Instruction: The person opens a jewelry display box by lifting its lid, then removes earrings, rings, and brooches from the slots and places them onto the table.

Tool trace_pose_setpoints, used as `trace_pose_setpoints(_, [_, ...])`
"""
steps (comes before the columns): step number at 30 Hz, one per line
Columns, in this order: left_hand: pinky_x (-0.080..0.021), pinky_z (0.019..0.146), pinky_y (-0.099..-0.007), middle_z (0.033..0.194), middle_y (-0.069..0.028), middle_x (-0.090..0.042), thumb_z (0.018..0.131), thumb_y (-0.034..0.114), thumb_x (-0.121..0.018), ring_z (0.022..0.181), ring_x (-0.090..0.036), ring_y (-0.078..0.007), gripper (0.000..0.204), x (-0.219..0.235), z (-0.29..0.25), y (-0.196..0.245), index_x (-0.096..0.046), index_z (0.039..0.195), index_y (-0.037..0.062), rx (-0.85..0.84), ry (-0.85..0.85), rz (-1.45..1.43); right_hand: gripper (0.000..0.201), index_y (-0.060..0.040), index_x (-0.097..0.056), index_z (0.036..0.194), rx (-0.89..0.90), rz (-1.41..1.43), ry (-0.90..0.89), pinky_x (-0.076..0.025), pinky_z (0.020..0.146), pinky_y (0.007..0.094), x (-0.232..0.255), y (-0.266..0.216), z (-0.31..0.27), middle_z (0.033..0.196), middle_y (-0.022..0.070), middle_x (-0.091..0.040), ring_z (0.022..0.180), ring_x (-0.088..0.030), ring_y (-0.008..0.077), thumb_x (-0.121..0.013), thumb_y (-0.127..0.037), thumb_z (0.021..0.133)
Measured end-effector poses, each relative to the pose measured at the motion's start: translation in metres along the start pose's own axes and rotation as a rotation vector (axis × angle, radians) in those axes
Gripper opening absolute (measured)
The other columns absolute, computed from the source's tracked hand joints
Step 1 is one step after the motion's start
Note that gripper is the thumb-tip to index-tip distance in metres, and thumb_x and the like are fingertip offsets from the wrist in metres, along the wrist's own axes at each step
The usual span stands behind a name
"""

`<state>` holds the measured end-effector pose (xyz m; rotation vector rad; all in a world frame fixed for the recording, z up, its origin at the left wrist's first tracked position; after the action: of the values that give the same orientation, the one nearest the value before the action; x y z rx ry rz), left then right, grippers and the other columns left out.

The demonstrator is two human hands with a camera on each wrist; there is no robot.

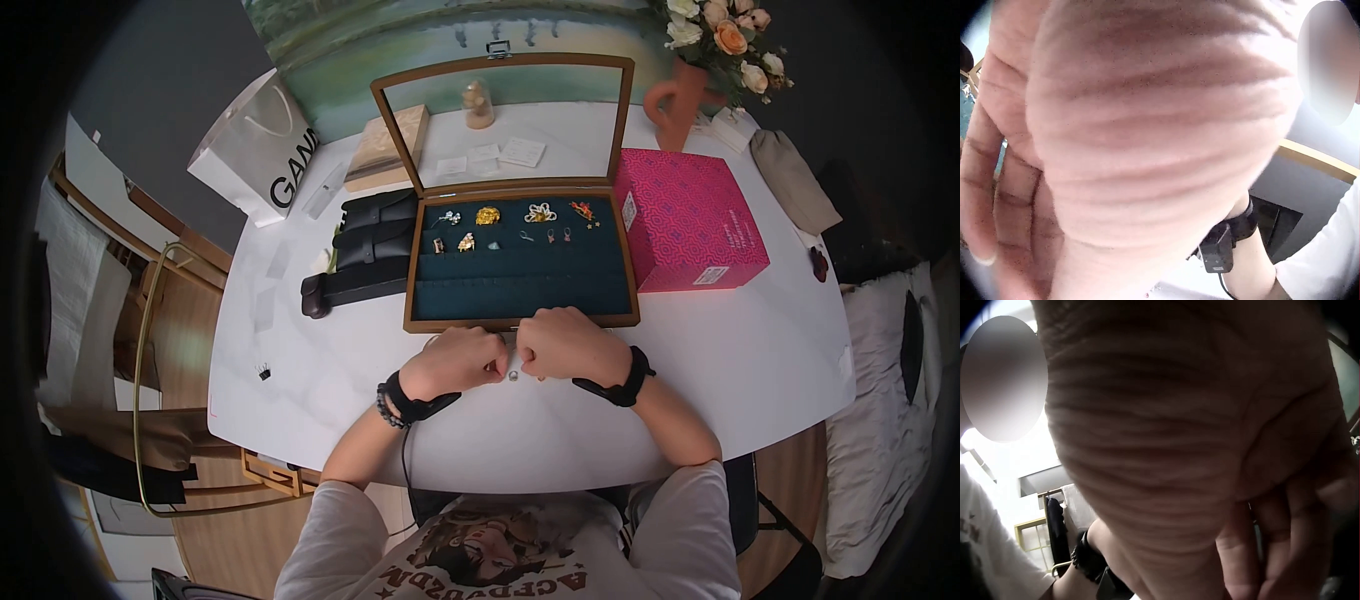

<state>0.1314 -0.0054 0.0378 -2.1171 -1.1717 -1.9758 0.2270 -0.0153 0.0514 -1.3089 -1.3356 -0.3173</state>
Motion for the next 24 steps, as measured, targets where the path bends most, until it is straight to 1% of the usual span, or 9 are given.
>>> trace_pose_setpoints(7, [-0.058, 0.074, -0.0385, 0.083, -0.005, -0.078, 0.087, 0.015, -0.078, 0.081, -0.075, -0.0275, 0.006, 0.012, -0.002, -0.002, -0.082, 0.09, 0.0122, -0.041, 0.036, -0.039, 0.016, -0.005, -0.08, 0.083, 0.022, -0.023, 0.085, -0.058, 0.07, 0.0412, 0.008, 0.002, 0.0, 0.077, 0.0124, -0.076, 0.072, -0.074, 0.0313, -0.074, -0.019, 0.086])
trace_pose_setpoints(10, [-0.058, 0.074, -0.0363, 0.086, -0.0056, -0.079, 0.088, 0.015, -0.079, 0.08, -0.076, -0.0258, 0.009, 0.051, -0.005, -0.021, -0.083, 0.095, 0.0114, -0.034, 0.181, -0.079, 0.017, -0.0045, -0.08, 0.085, 0.044, -0.02, 0.167, -0.058, 0.069, 0.0401, 0.018, -0.004, 0.002, 0.078, 0.0128, -0.076, 0.072, -0.074, 0.0313, -0.072, -0.019, 0.089])
trace_pose_setpoints(14, [-0.058, 0.071, -0.0337, 0.087, -0.0107, -0.079, 0.088, 0.009, -0.079, 0.075, -0.075, -0.0221, 0.01, 0.107, -0.002, -0.101, -0.081, 0.097, 0.004, 0.135, 0.596, -0.201, 0.016, -0.0048, -0.08, 0.09, 0.053, 0.093, 0.257, -0.057, 0.068, 0.0381, 0.034, -0.004, 0.013, 0.078, 0.0124, -0.076, 0.072, -0.074, 0.0305, -0.072, -0.019, 0.091])
trace_pose_setpoints(15, [-0.058, 0.073, -0.0347, 0.091, -0.013, -0.079, 0.088, 0.009, -0.081, 0.076, -0.074, -0.0226, 0.014, 0.115, -0.004, -0.112, -0.081, 0.1, 0.0025, 0.249, 0.659, -0.168, 0.015, -0.0051, -0.08, 0.091, 0.056, 0.14, 0.267, -0.057, 0.067, 0.0376, 0.039, -0.004, 0.018, 0.078, 0.0122, -0.076, 0.072, -0.074, 0.0301, -0.071, -0.018, 0.091])
trace_pose_setpoints(16, [-0.058, 0.073, -0.0347, 0.091, -0.013, -0.079, 0.088, 0.009, -0.081, 0.076, -0.074, -0.0226, 0.014, 0.113, 0.002, -0.12, -0.081, 0.1, 0.0025, 0.251, 0.666, -0.167, 0.015, -0.0051, -0.08, 0.091, 0.06, 0.135, 0.266, -0.057, 0.067, 0.0376, 0.043, -0.005, 0.025, 0.078, 0.0122, -0.076, 0.072, -0.074, 0.0301, -0.071, -0.018, 0.091])
trace_pose_setpoints(18, [-0.059, 0.075, -0.0355, 0.097, -0.0132, -0.078, 0.086, 0.011, -0.084, 0.079, -0.074, -0.0236, 0.021, 0.109, 0.006, -0.144, -0.08, 0.106, 0.0038, 0.308, 0.799, -0.15, 0.014, -0.0053, -0.08, 0.091, 0.065, 0.167, 0.425, -0.057, 0.067, 0.0373, 0.065, -0.004, 0.041, 0.078, 0.0121, -0.076, 0.073, -0.075, 0.0297, -0.071, -0.017, 0.092])
trace_pose_setpoints(19, [-0.059, 0.078, -0.039, 0.1, -0.0151, -0.075, 0.084, 0.011, -0.085, 0.086, -0.074, -0.0284, 0.029, 0.106, 0.007, -0.147, -0.078, 0.111, 0.004, 0.322, 0.797, -0.063, 0.014, -0.004, -0.079, 0.094, 0.055, 0.161, 0.456, -0.058, 0.07, 0.038, 0.071, 0.001, 0.053, 0.083, 0.0127, -0.077, 0.077, -0.076, 0.0305, -0.072, -0.016, 0.092])
trace_pose_setpoints(20, [-0.059, 0.078, -0.039, 0.1, -0.0151, -0.075, 0.084, 0.011, -0.085, 0.086, -0.074, -0.0284, 0.029, 0.103, 0.009, -0.151, -0.078, 0.111, 0.004, 0.323, 0.799, -0.065, 0.014, -0.004, -0.079, 0.094, 0.056, 0.159, 0.454, -0.058, 0.07, 0.038, 0.074, 0.004, 0.066, 0.083, 0.0127, -0.077, 0.077, -0.076, 0.0305, -0.072, -0.016, 0.092])
trace_pose_setpoints(24, [-0.059, 0.082, -0.0444, 0.098, -0.0172, -0.072, 0.085, 0.01, -0.083, 0.091, -0.073, -0.0355, 0.029, 0.099, 0.007, -0.167, -0.077, 0.113, 0.0037, 0.322, 0.887, 0.012, 0.02, -0.0015, -0.078, 0.103, -0.035, 0.103, 0.571, -0.059, 0.082, 0.0418, 0.086, 0.026, 0.115, 0.095, 0.0135, -0.079, 0.09, -0.076, 0.0325, -0.074, -0.018, 0.093])
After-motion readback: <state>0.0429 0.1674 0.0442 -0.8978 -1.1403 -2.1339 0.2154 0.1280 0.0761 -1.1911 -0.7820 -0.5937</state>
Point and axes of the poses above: each hand's wrist, its own z-axis towards the middle knuckle, its own x-axis out of the back of the hand, y = z × x, the point moved 9 cm from there along z, towards the middle knuckle
